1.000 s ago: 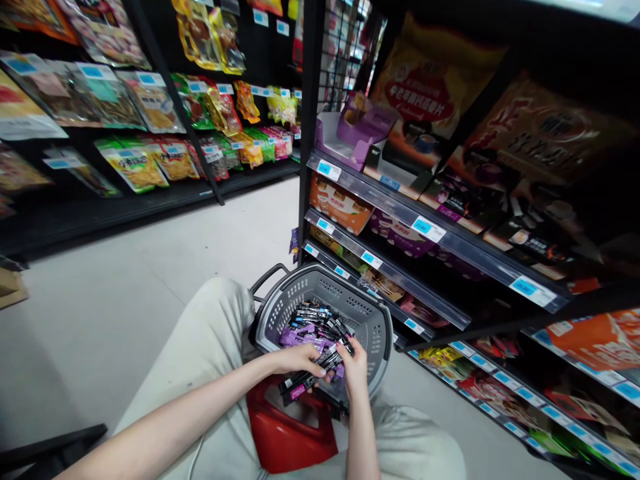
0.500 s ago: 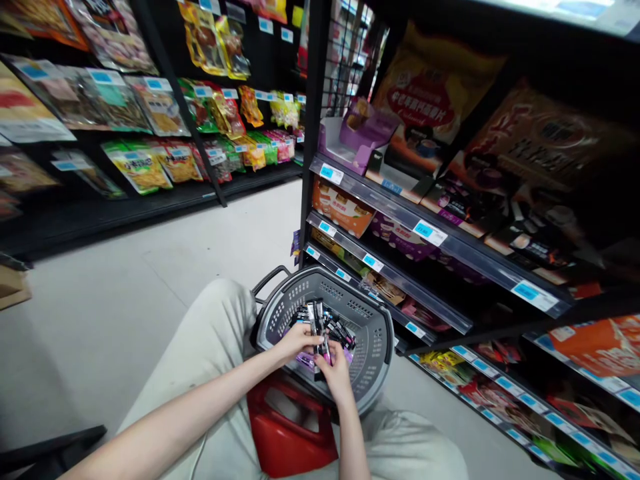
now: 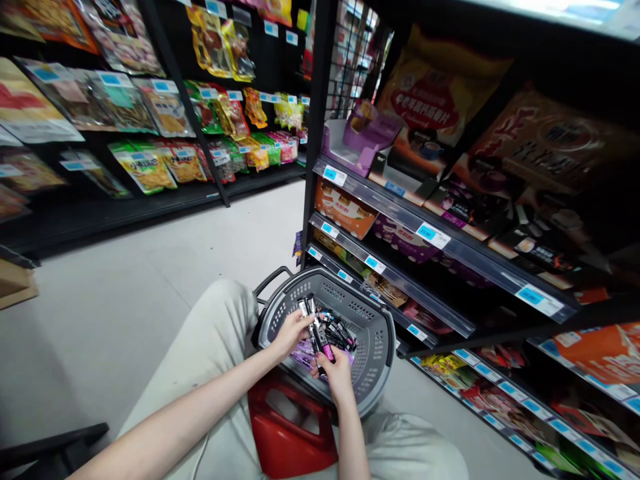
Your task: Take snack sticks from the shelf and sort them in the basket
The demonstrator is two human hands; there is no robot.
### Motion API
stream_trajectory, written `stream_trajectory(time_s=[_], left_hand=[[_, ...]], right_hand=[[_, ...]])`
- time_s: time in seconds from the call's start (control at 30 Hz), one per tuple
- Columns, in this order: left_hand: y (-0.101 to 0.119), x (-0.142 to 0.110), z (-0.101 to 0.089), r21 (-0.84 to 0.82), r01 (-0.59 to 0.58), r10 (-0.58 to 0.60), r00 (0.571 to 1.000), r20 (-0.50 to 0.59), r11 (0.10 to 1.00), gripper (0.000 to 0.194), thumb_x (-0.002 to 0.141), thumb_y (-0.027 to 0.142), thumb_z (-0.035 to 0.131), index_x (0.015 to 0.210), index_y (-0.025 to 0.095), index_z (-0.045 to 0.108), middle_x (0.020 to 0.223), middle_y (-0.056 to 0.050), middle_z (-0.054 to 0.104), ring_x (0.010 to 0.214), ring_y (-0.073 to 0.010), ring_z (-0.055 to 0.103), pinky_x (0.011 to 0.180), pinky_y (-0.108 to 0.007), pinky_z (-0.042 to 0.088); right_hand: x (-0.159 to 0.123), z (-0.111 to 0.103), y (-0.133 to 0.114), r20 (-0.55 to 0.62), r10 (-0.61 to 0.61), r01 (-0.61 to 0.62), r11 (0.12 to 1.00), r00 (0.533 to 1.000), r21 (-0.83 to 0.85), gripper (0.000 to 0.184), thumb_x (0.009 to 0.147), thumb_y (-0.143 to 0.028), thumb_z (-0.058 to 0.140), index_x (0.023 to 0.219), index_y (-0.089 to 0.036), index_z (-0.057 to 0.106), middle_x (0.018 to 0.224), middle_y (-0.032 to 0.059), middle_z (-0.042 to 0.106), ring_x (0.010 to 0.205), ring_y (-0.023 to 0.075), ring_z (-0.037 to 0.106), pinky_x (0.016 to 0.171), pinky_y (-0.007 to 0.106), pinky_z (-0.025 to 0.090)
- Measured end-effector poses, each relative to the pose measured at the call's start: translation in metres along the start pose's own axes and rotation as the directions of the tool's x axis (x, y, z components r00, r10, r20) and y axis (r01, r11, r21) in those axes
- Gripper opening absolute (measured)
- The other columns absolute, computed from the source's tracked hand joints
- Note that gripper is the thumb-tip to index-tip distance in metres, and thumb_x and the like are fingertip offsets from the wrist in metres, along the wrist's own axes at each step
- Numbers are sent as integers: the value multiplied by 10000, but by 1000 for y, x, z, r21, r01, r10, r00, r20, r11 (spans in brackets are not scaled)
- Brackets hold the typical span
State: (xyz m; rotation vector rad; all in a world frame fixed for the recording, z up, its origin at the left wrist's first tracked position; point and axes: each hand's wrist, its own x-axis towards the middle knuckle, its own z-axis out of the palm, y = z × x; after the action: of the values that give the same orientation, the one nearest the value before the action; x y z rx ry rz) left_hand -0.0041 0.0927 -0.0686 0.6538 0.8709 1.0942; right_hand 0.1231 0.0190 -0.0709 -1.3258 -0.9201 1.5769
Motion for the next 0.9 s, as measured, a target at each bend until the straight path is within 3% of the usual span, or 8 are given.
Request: stream_trajectory(time_s=[0.13, 0.23, 0.37, 0.47, 0.57, 0.73, 0.83, 0.9], left_hand=[[10, 11, -13, -86, -75, 66, 992, -110, 993, 379, 635, 365, 584, 922, 133, 499, 727, -56, 629, 660, -173, 600, 572, -280, 475], [11, 16, -20, -9, -45, 44, 991, -128, 999, 379, 638, 370, 581, 927, 134, 511, 742, -59, 629, 632, -160, 599, 526, -261, 483], [12, 14, -21, 105, 77, -80, 996, 27, 991, 374, 614, 357, 607, 874, 94, 551, 707, -57, 616, 601, -158, 591, 546, -288, 496], [12, 9, -18, 206, 171, -213, 956, 201, 963, 406, 529, 283, 677, 874, 102, 566, 666, -16, 601, 625, -156, 583, 615, -305, 488], [10, 6, -16, 343, 182, -286, 916, 282, 921, 500, 461, 249, 708, 920, 107, 566, 558, 37, 553, 545, -129, 553, 599, -293, 473], [11, 7, -19, 520, 54, -234, 929, 287, 852, 489, 500, 296, 667, 940, 109, 565, 595, 39, 543, 495, -93, 502, 546, -239, 419], [11, 4, -20, 714, -119, -208, 913, 352, 690, 373, 510, 318, 655, 828, 129, 611, 614, 39, 548, 523, -81, 471, 524, -193, 351], [8, -1, -19, 799, -267, -232, 865, 445, 539, 271, 521, 339, 649, 703, 139, 628, 529, 57, 502, 514, -72, 431, 500, -176, 296]], right_hand=[[-4, 0, -4, 18, 36, -36, 999, 999, -2, 295, 595, -416, 612, 671, -149, 512, 494, -31, 551, 386, 122, 509, 372, 229, 389], [-2, -6, -8, -76, 45, -39, 995, 996, 88, 309, 573, -388, 639, 729, -156, 506, 488, -30, 565, 395, 130, 520, 388, 235, 400], [3, -29, -13, -307, 9, 48, 983, 952, 179, 345, 538, -364, 672, 759, -161, 500, 475, -28, 573, 430, 139, 547, 430, 237, 422], [2, -52, -14, -419, -37, 124, 975, 907, 182, 343, 539, -373, 669, 757, -165, 507, 520, -24, 592, 449, 139, 559, 440, 236, 429], [-2, -69, -17, -387, -39, 112, 980, 921, 167, 322, 551, -362, 666, 756, -168, 510, 558, -18, 607, 466, 147, 570, 442, 241, 436], [-11, -76, -25, -253, -27, 47, 996, 967, 73, 307, 594, -371, 637, 786, -162, 519, 616, 12, 626, 540, 179, 598, 493, 271, 460], [-12, -71, -28, -187, -28, 21, 999, 982, -36, 339, 606, -396, 621, 827, -157, 529, 649, 29, 632, 548, 192, 602, 498, 289, 467], [-12, -64, -27, -135, -32, 15, 992, 990, -127, 337, 617, -416, 604, 822, -156, 541, 642, 33, 630, 531, 195, 598, 497, 300, 469]])
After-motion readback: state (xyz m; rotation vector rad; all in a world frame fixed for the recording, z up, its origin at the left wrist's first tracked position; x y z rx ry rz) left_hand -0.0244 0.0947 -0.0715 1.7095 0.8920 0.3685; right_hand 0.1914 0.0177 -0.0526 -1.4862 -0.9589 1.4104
